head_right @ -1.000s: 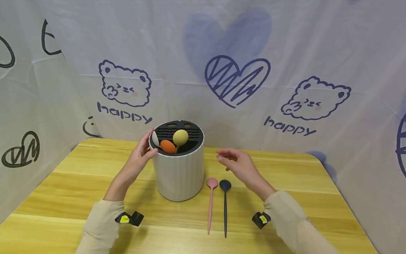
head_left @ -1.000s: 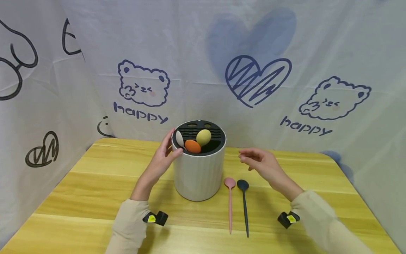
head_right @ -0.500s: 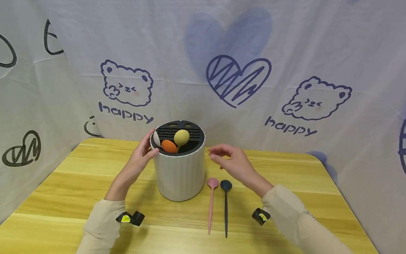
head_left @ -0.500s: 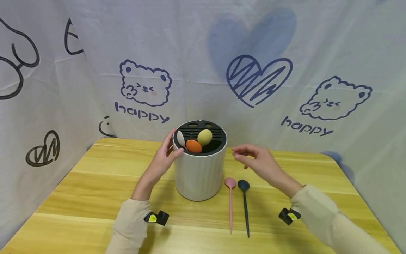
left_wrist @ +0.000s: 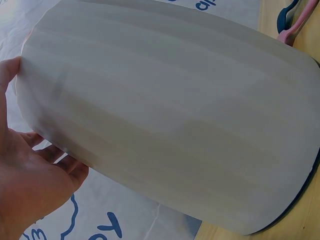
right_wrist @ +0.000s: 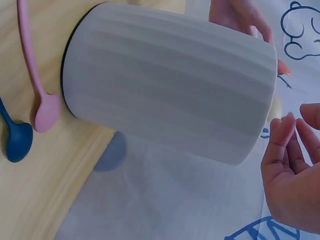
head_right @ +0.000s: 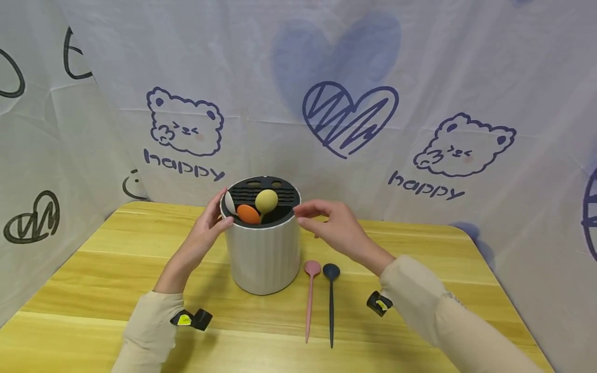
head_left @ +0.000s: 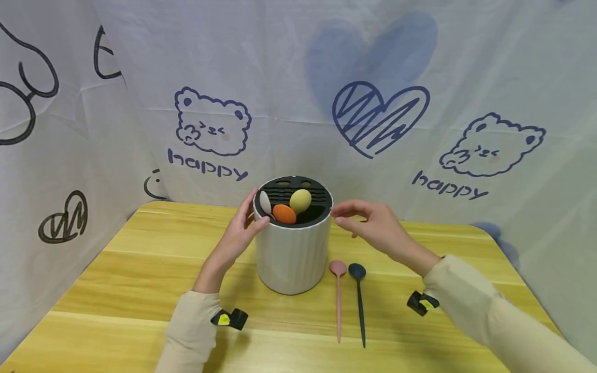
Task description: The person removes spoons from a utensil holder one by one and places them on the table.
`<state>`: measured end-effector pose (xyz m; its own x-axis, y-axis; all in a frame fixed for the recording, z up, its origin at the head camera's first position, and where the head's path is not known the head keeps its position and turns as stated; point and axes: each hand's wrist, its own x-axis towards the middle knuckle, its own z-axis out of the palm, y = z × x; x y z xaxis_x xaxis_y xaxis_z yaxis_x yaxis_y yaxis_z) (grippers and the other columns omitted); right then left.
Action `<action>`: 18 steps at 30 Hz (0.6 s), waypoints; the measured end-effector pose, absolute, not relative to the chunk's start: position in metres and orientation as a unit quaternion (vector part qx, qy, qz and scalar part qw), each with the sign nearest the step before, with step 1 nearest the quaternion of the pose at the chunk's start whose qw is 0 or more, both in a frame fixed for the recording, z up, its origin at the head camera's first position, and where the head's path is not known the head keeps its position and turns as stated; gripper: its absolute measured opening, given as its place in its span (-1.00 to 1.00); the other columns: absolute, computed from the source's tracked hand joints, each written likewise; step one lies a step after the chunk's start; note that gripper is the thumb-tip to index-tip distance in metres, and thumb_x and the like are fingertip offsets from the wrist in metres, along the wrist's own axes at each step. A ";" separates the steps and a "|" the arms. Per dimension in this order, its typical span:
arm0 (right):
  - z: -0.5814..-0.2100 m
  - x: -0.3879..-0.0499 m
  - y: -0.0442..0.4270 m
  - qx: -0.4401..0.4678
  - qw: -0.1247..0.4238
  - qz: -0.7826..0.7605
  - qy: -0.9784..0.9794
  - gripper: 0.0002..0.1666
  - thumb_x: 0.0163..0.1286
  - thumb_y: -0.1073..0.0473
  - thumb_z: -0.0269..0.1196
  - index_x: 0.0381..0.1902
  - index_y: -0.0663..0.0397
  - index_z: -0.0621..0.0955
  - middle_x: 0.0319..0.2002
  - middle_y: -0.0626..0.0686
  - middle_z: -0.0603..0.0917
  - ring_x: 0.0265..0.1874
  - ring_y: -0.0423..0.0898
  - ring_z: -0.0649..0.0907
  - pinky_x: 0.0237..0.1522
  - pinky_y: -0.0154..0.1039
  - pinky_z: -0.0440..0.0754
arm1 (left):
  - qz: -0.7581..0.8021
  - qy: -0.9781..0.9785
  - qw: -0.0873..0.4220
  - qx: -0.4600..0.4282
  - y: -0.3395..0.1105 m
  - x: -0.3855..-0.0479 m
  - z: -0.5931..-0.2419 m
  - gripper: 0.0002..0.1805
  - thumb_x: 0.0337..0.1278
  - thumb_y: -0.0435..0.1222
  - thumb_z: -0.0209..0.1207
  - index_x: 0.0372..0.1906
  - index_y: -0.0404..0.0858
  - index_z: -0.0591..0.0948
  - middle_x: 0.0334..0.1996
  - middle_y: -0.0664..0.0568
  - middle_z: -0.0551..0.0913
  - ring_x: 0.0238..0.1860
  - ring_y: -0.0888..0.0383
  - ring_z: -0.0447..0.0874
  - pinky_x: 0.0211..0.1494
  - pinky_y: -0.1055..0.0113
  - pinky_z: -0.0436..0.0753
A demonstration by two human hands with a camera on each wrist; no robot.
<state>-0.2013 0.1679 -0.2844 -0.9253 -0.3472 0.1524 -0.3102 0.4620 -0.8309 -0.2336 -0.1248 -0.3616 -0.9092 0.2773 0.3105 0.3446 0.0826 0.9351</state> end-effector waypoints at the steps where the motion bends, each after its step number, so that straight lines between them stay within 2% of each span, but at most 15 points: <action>1: -0.282 -0.202 0.167 -0.191 0.021 -0.480 0.856 -0.66 0.38 0.14 0.24 0.06 0.14 0.63 0.02 0.07 0.66 -0.07 -0.01 0.59 -0.24 -0.09 0.64 | -0.643 -0.735 0.026 -0.212 -0.125 -0.233 -0.361 -0.19 0.31 -0.22 0.05 0.54 -0.21 -0.05 0.51 -0.09 -0.01 0.47 -0.03 -0.02 0.47 0.00 0.00; 10: -0.270 -0.217 0.154 -0.185 0.040 -0.495 0.848 -0.64 0.37 0.18 0.23 0.09 0.17 0.62 0.02 0.09 0.66 -0.14 -0.02 0.57 -0.43 -0.28 0.54 | -0.643 -0.736 0.024 -0.211 -0.126 -0.233 -0.361 -0.19 0.31 -0.19 0.06 0.54 -0.21 -0.05 0.51 -0.10 0.00 0.47 -0.03 -0.02 0.47 0.00 0.00; 18: -0.258 -0.241 0.148 -0.188 0.057 -0.464 0.864 -0.62 0.35 0.21 0.25 0.10 0.20 0.61 -0.01 0.11 0.67 -0.15 0.01 0.61 -0.45 -0.28 0.53 | -0.645 -0.734 0.026 -0.211 -0.125 -0.232 -0.362 -0.18 0.31 -0.21 0.07 0.54 -0.24 -0.06 0.50 -0.11 0.00 0.47 -0.03 -0.01 0.47 0.00 0.00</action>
<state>-0.2414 0.1481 -0.2583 -0.9229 -0.3778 0.0750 -0.2713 0.4993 -0.8229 -0.2323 -0.1249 -0.3616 -0.9093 0.2769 0.3106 0.3438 0.0792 0.9357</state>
